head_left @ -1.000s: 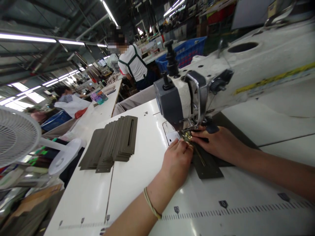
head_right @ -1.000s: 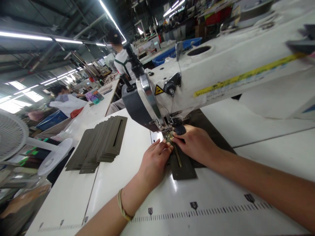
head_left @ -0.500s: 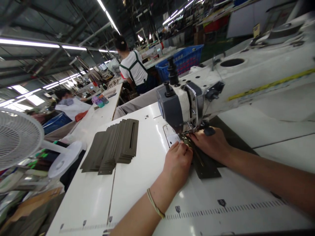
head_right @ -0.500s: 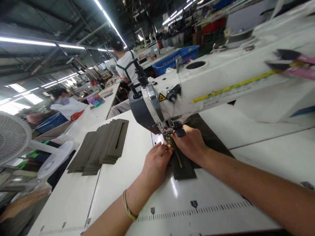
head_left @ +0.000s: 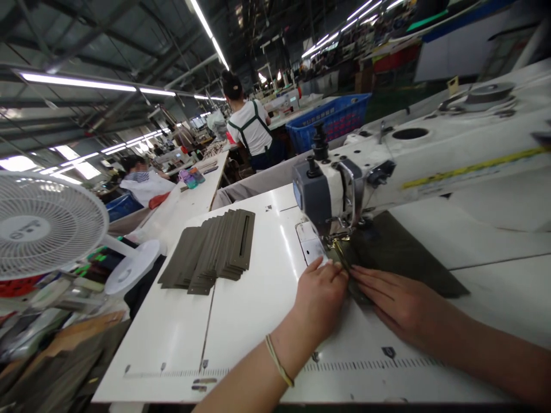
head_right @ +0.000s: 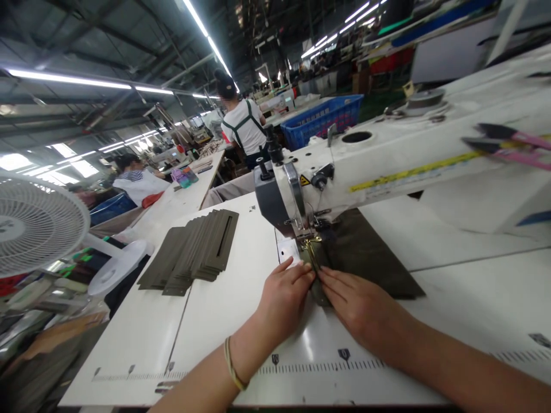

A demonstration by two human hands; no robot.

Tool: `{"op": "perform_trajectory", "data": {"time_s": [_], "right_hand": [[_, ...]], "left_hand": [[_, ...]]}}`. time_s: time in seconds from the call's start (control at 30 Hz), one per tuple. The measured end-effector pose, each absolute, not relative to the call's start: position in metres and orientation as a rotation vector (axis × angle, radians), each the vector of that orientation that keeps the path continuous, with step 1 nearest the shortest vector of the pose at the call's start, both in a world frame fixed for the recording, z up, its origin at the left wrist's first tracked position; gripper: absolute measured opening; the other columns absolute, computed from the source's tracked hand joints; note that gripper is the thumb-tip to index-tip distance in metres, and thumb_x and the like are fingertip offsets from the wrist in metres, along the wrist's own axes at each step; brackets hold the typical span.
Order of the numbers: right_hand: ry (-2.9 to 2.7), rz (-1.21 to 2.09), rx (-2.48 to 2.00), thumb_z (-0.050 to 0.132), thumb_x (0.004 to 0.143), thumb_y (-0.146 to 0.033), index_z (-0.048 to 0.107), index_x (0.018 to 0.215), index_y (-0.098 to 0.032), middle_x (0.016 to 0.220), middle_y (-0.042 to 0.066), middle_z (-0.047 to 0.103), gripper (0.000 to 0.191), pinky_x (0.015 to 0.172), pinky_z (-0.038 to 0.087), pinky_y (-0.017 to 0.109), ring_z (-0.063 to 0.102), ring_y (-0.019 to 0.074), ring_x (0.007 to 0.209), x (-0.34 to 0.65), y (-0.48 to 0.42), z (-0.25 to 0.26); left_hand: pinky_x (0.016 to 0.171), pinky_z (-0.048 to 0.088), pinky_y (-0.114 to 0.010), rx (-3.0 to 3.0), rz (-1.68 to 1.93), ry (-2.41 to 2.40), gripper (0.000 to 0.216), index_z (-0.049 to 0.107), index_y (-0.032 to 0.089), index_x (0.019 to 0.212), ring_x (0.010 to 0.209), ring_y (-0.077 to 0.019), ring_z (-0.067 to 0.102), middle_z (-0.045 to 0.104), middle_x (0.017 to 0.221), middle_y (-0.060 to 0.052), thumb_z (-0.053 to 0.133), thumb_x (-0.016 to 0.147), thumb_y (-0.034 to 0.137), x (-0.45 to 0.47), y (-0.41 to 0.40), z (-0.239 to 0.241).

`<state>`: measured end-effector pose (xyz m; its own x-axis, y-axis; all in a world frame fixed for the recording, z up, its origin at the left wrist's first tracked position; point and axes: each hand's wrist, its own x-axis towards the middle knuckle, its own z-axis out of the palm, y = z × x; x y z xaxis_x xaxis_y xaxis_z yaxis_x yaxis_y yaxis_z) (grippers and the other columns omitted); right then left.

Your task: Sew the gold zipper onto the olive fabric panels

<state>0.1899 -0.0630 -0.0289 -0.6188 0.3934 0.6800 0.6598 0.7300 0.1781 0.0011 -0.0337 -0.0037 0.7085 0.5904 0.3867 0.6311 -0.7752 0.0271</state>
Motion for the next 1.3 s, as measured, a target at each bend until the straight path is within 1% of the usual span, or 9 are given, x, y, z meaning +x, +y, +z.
{"op": "perform_trajectory", "data": {"time_s": [0.13,0.4,0.63,0.83,0.97,1.0,1.07,1.17,1.3], "right_hand": [[-2.294,-0.583,-0.796,0.034,0.088,0.0,0.072,0.092,-0.006,0.1,0.016,0.071,0.038,0.082,0.058,0.03,0.068,0.0205,0.093,0.19,-0.062,-0.028],[-2.317,-0.43,-0.851,0.037,0.088,-0.002,0.071,0.102,-0.01,0.106,0.013,0.07,0.037,0.088,0.057,0.031,0.065,0.0199,0.101,0.19,-0.055,-0.029],[-2.29,-0.429,-0.883,0.037,0.087,-0.002,0.071,0.098,-0.007,0.102,0.014,0.071,0.036,0.086,0.056,0.031,0.067,0.0207,0.096,0.185,-0.04,-0.026],[-2.264,-0.438,-0.885,0.035,0.086,0.001,0.07,0.094,-0.004,0.099,0.016,0.071,0.037,0.084,0.057,0.031,0.068,0.0215,0.092,0.181,-0.026,-0.023],[-2.254,-0.441,-0.884,0.037,0.087,0.0,0.07,0.093,-0.004,0.101,0.016,0.071,0.034,0.084,0.057,0.031,0.068,0.0213,0.092,0.182,-0.024,-0.024],[-2.257,-0.458,-0.884,0.036,0.087,0.0,0.07,0.094,-0.003,0.102,0.017,0.07,0.034,0.084,0.057,0.031,0.068,0.0215,0.094,0.182,-0.025,-0.025],[-2.269,-0.528,-0.888,0.035,0.086,0.001,0.069,0.098,-0.002,0.106,0.017,0.069,0.035,0.084,0.057,0.032,0.067,0.0225,0.097,0.184,-0.029,-0.026],[-2.27,-0.645,-0.886,0.033,0.083,0.006,0.068,0.101,-0.002,0.107,0.016,0.069,0.04,0.082,0.058,0.033,0.067,0.0226,0.096,0.188,-0.036,-0.028],[-2.272,-0.687,-0.87,0.03,0.084,0.006,0.07,0.097,-0.004,0.103,0.014,0.071,0.043,0.08,0.059,0.031,0.068,0.0209,0.092,0.19,-0.041,-0.033]], "left_hand": [[0.099,0.051,-0.042,-2.746,-0.6,-0.921,0.018,0.065,0.008,0.099,0.105,-0.0229,0.065,0.069,0.109,-0.013,0.051,0.089,0.009,0.004,-0.037,-0.009],[0.1,0.051,-0.04,-2.769,-0.642,-0.881,0.019,0.065,0.01,0.098,0.101,-0.02,0.065,0.069,0.106,-0.012,0.047,0.091,0.009,0.002,-0.023,-0.005],[0.094,0.054,-0.04,-2.784,-0.683,-0.885,0.023,0.063,0.013,0.093,0.087,-0.019,0.066,0.067,0.09,-0.009,0.041,0.092,0.009,0.004,-0.007,-0.001],[0.076,0.058,-0.036,-2.759,-0.695,-1.011,0.017,0.062,0.014,0.087,0.087,-0.0223,0.06,0.062,0.088,-0.01,0.045,0.091,0.011,0.006,0.005,-0.007],[0.072,0.057,-0.034,-2.725,-0.628,-1.072,0.014,0.062,0.013,0.083,0.081,-0.0216,0.059,0.062,0.086,-0.01,0.05,0.088,0.01,0.006,0.008,-0.007],[0.074,0.057,-0.034,-2.732,-0.609,-1.067,0.013,0.063,0.013,0.085,0.082,-0.0217,0.06,0.063,0.087,-0.01,0.05,0.088,0.01,0.005,0.006,-0.006],[0.084,0.056,-0.039,-2.757,-0.577,-1.021,0.014,0.063,0.013,0.094,0.089,-0.0223,0.062,0.065,0.094,-0.011,0.05,0.087,0.01,0.001,0.001,-0.003],[0.101,0.047,-0.043,-2.76,-0.585,-0.923,0.021,0.061,0.012,0.105,0.099,-0.0198,0.063,0.066,0.104,-0.011,0.046,0.09,0.009,-0.004,-0.012,-0.001],[0.102,0.047,-0.039,-2.712,-0.619,-0.87,0.021,0.062,0.011,0.098,0.097,-0.0173,0.065,0.069,0.101,-0.009,0.042,0.095,0.01,-0.006,-0.023,-0.007]]}}
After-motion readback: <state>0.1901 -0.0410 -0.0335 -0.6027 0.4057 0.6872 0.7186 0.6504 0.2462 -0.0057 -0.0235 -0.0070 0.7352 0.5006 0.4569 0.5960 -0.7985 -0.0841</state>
